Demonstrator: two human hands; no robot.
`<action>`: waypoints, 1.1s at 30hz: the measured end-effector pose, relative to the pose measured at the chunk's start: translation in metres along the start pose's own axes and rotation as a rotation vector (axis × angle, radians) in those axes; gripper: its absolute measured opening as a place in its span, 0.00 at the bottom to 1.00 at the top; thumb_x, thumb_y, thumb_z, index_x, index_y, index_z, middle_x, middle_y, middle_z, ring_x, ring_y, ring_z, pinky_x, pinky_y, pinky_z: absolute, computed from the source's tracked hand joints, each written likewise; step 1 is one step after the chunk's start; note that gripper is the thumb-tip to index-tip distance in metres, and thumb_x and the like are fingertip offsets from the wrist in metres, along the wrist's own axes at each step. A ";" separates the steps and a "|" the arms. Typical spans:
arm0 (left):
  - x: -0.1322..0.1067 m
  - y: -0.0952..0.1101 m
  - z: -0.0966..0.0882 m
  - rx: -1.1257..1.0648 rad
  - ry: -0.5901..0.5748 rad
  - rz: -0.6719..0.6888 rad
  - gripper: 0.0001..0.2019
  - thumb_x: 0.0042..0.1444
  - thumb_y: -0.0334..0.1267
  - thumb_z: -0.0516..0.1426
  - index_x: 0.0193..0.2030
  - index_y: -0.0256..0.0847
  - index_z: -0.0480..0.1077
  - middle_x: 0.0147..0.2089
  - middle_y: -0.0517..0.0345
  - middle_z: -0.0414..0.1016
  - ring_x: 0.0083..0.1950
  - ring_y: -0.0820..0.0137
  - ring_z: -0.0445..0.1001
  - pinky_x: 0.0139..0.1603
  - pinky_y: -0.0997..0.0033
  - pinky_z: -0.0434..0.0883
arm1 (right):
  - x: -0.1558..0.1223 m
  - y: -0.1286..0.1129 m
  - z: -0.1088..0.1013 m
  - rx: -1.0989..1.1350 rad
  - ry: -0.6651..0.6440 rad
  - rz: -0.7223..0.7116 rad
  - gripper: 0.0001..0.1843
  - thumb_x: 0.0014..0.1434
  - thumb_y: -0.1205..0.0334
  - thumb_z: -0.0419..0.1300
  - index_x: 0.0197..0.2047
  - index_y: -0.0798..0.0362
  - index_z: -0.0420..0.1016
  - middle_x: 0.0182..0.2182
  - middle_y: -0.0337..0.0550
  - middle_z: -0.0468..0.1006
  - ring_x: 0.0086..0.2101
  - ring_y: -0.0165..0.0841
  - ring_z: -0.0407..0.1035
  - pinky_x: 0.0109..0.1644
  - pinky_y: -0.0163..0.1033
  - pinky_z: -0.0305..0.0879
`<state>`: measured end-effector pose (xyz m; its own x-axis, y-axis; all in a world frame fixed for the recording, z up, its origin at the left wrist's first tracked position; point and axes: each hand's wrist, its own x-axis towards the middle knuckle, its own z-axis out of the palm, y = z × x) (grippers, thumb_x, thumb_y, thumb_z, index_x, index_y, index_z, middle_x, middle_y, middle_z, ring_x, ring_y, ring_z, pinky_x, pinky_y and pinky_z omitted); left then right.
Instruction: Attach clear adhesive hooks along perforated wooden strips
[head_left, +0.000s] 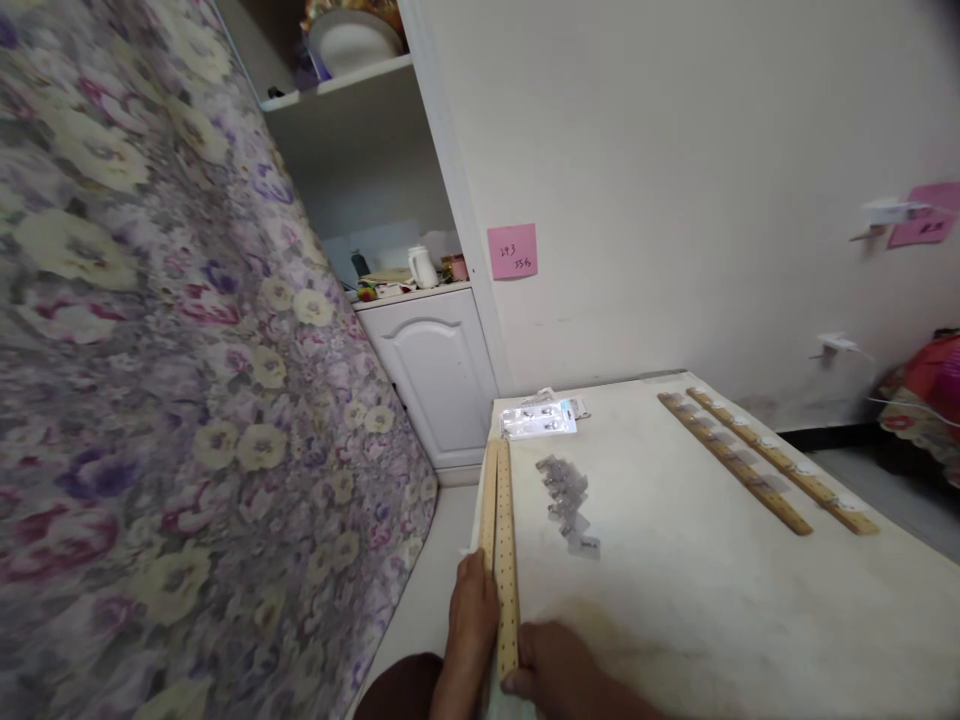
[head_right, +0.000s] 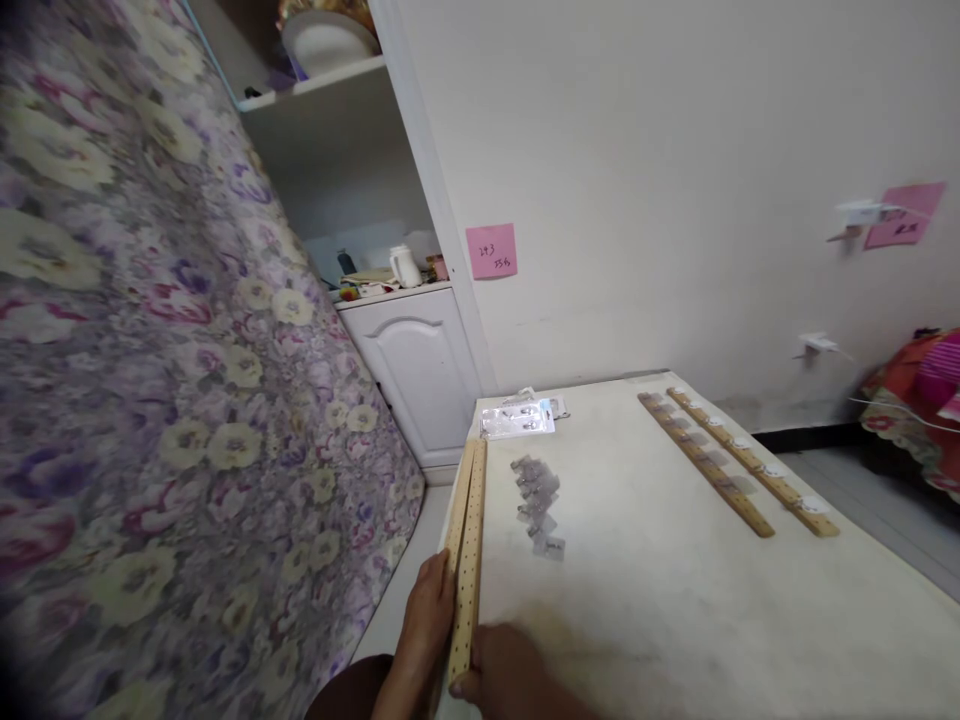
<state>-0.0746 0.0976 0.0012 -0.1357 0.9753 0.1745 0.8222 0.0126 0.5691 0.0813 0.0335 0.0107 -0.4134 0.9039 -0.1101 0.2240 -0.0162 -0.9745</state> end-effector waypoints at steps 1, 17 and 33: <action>-0.001 0.000 0.000 -0.005 0.004 0.001 0.22 0.60 0.37 0.43 0.56 0.30 0.64 0.56 0.41 0.68 0.59 0.64 0.66 0.62 0.66 0.60 | 0.000 0.000 0.000 -0.064 0.019 -0.042 0.05 0.47 0.63 0.63 0.25 0.52 0.70 0.17 0.35 0.70 0.19 0.28 0.63 0.25 0.32 0.53; 0.000 0.015 -0.001 0.119 -0.074 0.012 0.33 0.51 0.45 0.54 0.62 0.30 0.56 0.59 0.41 0.60 0.61 0.58 0.62 0.63 0.61 0.58 | -0.019 0.022 -0.024 -0.341 0.104 -0.025 0.09 0.53 0.64 0.56 0.39 0.50 0.72 0.25 0.35 0.74 0.28 0.30 0.68 0.33 0.31 0.58; 0.019 0.012 0.003 0.220 -0.048 0.019 0.36 0.47 0.59 0.50 0.57 0.34 0.62 0.57 0.44 0.63 0.62 0.53 0.61 0.63 0.56 0.60 | -0.111 0.120 -0.311 -0.611 1.189 0.295 0.20 0.56 0.53 0.53 0.48 0.56 0.67 0.43 0.51 0.69 0.37 0.38 0.69 0.44 0.41 0.64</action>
<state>-0.0657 0.1164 0.0092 -0.0966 0.9851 0.1424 0.9259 0.0364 0.3760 0.4281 0.0642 -0.0329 0.6480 0.7232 0.2389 0.6494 -0.3609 -0.6693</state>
